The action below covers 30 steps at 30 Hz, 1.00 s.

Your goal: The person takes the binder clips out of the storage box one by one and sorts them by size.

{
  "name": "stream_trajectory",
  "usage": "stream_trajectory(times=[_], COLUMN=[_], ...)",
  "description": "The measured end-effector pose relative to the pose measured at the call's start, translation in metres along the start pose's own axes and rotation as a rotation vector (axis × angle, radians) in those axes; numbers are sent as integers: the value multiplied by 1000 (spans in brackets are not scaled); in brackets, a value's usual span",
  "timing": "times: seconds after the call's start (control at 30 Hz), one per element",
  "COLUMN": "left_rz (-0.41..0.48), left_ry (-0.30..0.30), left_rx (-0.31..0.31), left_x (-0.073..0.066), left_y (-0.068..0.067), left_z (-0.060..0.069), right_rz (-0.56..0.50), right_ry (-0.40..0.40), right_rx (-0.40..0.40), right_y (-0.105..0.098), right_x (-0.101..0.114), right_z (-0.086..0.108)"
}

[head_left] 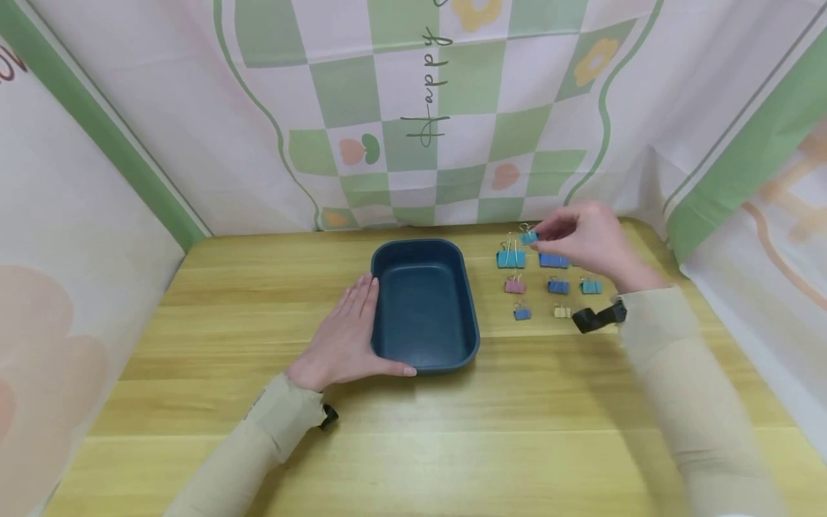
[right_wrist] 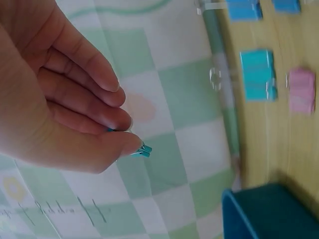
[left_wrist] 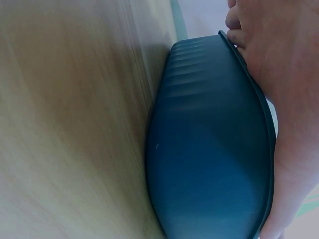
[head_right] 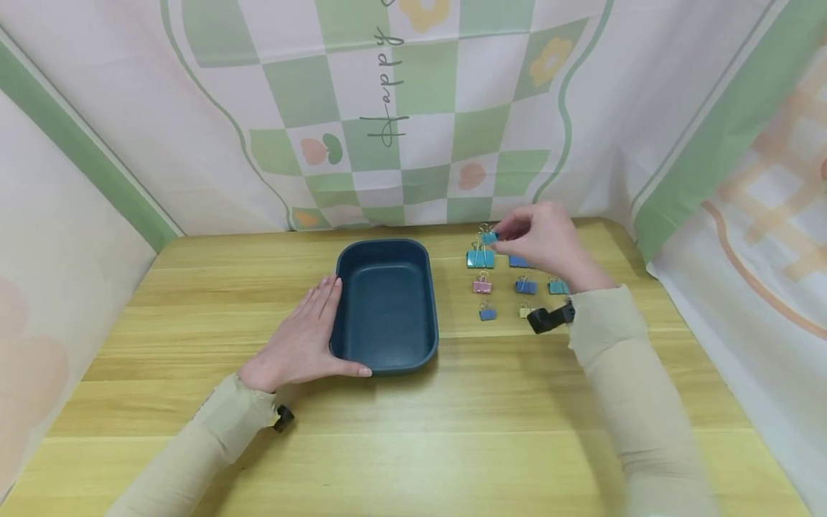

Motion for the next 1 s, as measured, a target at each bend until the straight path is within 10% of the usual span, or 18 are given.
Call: stream_trajectory(times=[0.43, 1.0], left_rz=[6, 0], left_ry=[-1, 5], left_rx=[14, 8], left_x=[-1, -1], left_y=[-2, -1], left_z=[0, 0], right_rz=[77, 66], right_ry=[53, 154], right_rx=[-22, 111], right_y=[-22, -1], right_x=[-51, -144], right_z=[28, 56])
Point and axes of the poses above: each hand's wrist, its own z-axis away from the middle knuckle, its own y-axis out of the palm, x = y × z, the point moved 2 cm from there along -z, towards the middle knuckle, and after that the axes turned 11 degrees about y, right-handed, at the moved point
